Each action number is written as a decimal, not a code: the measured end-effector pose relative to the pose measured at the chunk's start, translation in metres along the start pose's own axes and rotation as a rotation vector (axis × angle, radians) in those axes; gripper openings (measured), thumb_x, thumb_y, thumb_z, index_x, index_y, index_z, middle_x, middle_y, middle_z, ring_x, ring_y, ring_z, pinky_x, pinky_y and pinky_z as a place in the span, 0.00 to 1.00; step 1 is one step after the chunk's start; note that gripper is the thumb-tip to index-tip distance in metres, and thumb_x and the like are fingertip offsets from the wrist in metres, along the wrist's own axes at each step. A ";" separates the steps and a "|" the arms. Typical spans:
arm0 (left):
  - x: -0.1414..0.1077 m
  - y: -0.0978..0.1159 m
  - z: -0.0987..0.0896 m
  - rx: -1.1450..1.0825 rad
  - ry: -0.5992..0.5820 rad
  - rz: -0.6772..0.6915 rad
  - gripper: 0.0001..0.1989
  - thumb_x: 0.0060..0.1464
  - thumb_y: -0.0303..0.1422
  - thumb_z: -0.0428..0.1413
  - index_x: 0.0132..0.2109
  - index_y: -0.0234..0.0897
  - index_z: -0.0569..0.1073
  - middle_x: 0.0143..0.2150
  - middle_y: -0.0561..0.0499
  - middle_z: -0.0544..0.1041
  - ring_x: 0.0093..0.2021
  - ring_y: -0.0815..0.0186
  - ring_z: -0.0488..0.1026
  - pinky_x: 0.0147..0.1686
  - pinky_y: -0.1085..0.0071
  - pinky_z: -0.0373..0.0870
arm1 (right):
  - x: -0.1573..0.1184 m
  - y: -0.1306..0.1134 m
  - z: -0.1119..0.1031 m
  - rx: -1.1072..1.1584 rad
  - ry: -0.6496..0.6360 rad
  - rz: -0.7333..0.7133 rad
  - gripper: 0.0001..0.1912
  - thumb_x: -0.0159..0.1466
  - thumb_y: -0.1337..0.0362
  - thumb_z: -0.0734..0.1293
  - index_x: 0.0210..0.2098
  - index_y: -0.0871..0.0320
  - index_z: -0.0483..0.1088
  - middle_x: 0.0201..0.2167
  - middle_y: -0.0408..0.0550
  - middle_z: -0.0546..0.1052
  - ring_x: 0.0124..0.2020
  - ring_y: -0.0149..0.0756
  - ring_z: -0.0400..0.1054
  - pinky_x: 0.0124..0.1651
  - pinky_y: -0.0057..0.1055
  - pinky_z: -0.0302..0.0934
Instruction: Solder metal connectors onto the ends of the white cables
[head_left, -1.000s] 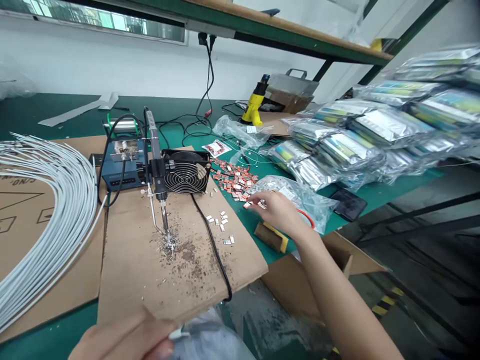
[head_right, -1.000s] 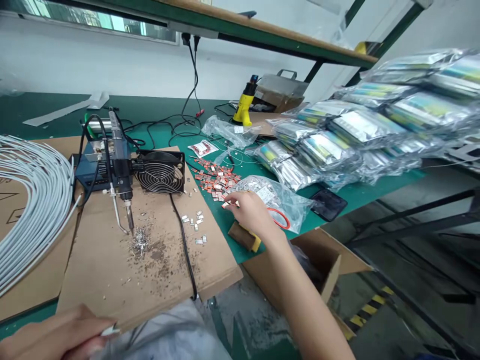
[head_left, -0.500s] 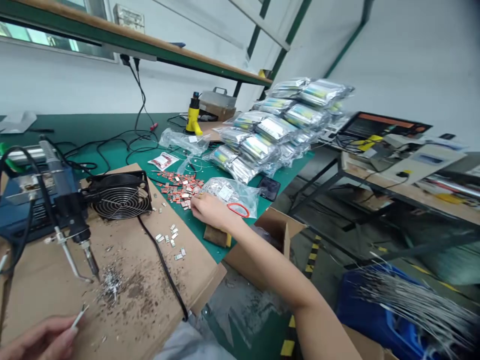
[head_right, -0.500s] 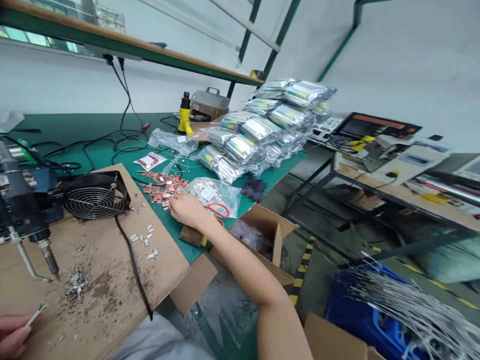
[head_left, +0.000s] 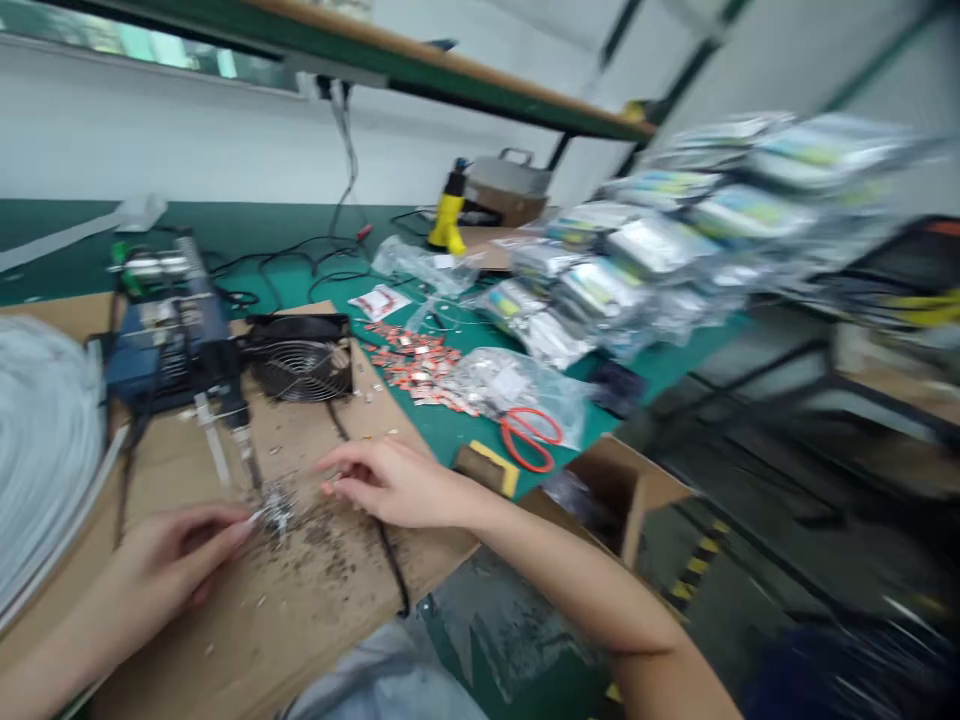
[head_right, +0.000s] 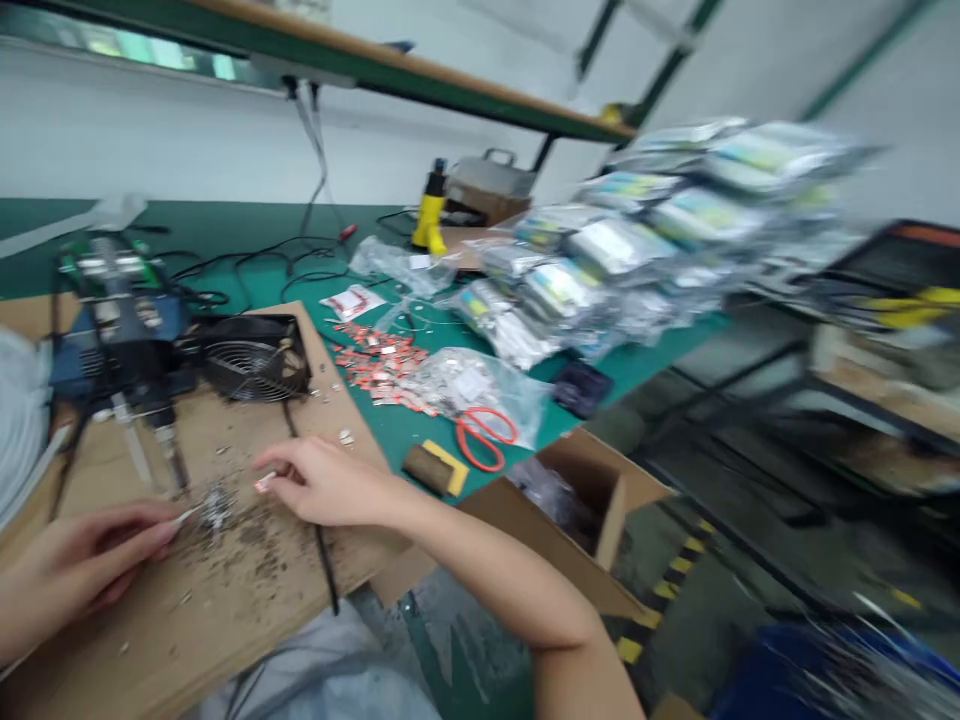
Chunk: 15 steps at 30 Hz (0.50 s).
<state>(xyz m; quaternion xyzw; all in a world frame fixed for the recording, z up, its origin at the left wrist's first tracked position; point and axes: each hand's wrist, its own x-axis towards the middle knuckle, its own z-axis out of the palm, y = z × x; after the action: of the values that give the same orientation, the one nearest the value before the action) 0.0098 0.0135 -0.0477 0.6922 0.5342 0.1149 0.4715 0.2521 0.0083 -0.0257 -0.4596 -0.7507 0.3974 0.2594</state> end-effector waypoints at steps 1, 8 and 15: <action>-0.001 0.009 0.000 -0.038 -0.006 -0.020 0.19 0.50 0.45 0.51 0.35 0.31 0.74 0.22 0.53 0.68 0.17 0.73 0.60 0.15 0.79 0.55 | 0.004 0.002 0.007 0.099 -0.023 0.044 0.09 0.59 0.68 0.62 0.39 0.61 0.68 0.22 0.43 0.73 0.21 0.27 0.66 0.25 0.24 0.60; -0.005 0.016 -0.002 -0.172 -0.003 -0.022 0.16 0.54 0.40 0.50 0.38 0.31 0.75 0.19 0.57 0.64 0.17 0.75 0.57 0.16 0.78 0.52 | 0.031 0.011 0.036 0.504 -0.159 0.259 0.08 0.57 0.62 0.64 0.32 0.62 0.64 0.24 0.44 0.72 0.17 0.22 0.64 0.21 0.22 0.63; -0.006 0.016 -0.003 -0.139 0.086 0.088 0.11 0.55 0.36 0.51 0.37 0.36 0.76 0.31 0.52 0.77 0.28 0.70 0.66 0.27 0.75 0.61 | 0.038 0.008 0.047 0.814 -0.115 0.386 0.15 0.49 0.60 0.72 0.31 0.61 0.67 0.23 0.43 0.75 0.17 0.22 0.66 0.20 0.19 0.63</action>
<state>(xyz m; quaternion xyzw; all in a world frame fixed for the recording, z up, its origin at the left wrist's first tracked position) 0.0155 0.0106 -0.0322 0.6751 0.5139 0.2017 0.4894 0.2036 0.0276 -0.0574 -0.4288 -0.4472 0.7262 0.2980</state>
